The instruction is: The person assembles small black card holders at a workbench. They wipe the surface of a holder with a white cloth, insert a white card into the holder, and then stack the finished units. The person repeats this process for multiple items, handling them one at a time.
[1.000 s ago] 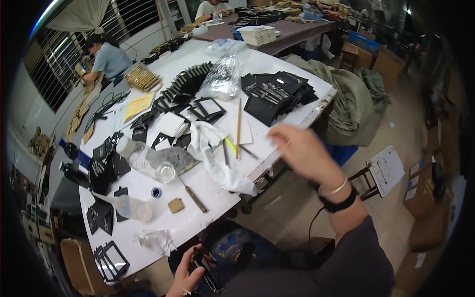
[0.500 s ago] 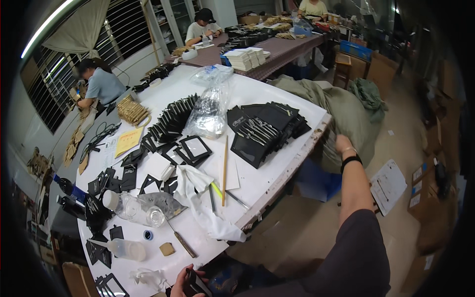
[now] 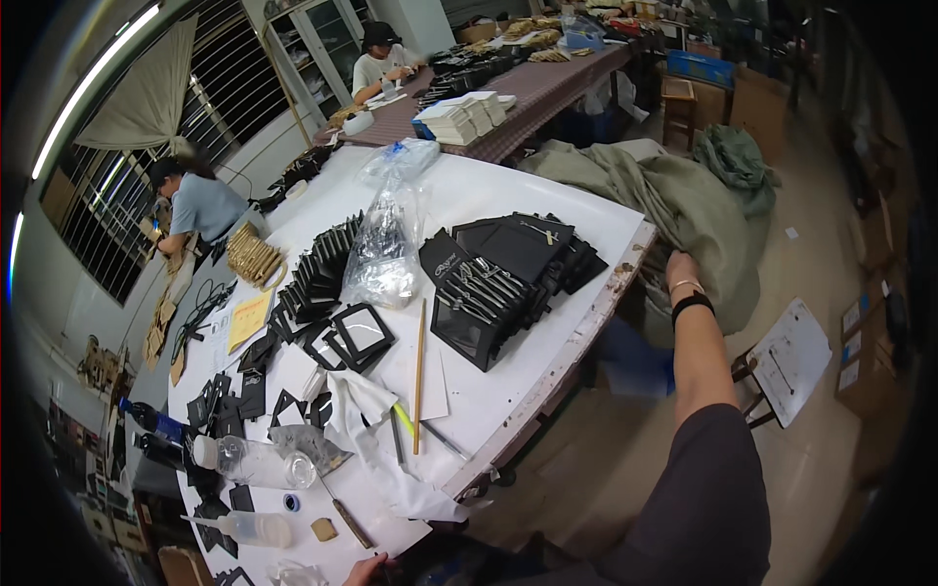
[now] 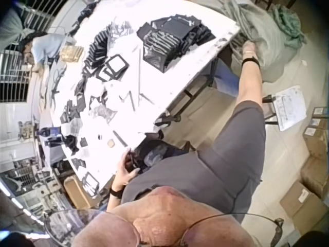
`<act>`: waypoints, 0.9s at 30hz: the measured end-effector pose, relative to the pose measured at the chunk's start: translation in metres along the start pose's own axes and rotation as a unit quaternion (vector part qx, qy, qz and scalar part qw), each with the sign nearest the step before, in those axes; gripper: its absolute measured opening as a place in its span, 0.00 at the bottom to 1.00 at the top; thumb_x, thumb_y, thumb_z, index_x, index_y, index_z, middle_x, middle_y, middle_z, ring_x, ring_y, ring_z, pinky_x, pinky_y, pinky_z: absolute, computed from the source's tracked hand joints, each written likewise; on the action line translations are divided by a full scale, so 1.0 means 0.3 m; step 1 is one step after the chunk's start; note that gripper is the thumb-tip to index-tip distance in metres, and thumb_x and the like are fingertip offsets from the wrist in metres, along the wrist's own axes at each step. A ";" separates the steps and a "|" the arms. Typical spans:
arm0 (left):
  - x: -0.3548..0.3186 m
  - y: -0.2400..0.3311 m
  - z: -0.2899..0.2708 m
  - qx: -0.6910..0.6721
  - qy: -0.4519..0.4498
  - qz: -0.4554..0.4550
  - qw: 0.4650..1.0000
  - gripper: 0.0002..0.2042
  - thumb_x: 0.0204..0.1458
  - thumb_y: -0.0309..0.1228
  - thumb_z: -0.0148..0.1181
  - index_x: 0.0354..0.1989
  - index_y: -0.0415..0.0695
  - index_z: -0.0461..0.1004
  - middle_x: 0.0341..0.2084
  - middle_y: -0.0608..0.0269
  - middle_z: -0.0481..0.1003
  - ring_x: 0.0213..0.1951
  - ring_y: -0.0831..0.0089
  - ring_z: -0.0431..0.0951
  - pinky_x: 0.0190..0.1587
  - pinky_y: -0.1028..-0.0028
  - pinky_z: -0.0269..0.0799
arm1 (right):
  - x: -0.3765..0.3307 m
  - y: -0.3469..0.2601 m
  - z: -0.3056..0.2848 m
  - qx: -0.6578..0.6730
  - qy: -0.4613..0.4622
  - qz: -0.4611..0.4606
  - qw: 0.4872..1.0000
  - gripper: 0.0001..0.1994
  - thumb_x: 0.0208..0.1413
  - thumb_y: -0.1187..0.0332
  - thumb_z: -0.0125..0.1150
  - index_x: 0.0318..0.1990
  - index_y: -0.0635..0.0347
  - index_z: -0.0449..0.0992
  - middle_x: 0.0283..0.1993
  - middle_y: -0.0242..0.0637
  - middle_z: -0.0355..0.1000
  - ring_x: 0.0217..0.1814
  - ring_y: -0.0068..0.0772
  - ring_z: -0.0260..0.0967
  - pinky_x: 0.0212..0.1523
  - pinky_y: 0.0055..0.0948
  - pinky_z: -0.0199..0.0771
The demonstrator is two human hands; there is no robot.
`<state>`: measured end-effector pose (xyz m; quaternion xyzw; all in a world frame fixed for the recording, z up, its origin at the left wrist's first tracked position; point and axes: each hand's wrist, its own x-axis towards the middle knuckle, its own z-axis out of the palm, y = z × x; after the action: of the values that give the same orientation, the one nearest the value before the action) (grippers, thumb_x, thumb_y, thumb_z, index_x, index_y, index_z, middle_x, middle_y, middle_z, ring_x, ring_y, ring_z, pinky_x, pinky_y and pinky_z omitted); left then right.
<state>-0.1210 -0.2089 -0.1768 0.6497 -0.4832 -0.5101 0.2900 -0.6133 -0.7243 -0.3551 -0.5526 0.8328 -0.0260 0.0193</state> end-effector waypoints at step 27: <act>-0.106 -0.146 -0.007 -0.222 0.077 0.037 0.971 0.39 0.47 0.25 0.63 0.66 0.40 0.47 0.54 0.53 0.66 0.54 0.63 0.68 0.54 0.64 0.68 | -0.144 0.042 0.083 0.235 -0.060 0.057 0.968 0.18 0.59 0.65 0.42 0.53 0.65 0.67 0.59 0.49 0.62 0.61 0.50 0.58 0.61 0.37 0.55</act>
<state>-0.1050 -0.1638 -0.2020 0.5880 -0.3578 -0.5420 0.4821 -0.6065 -0.6801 -0.3806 -0.4849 0.8307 -0.1865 0.2001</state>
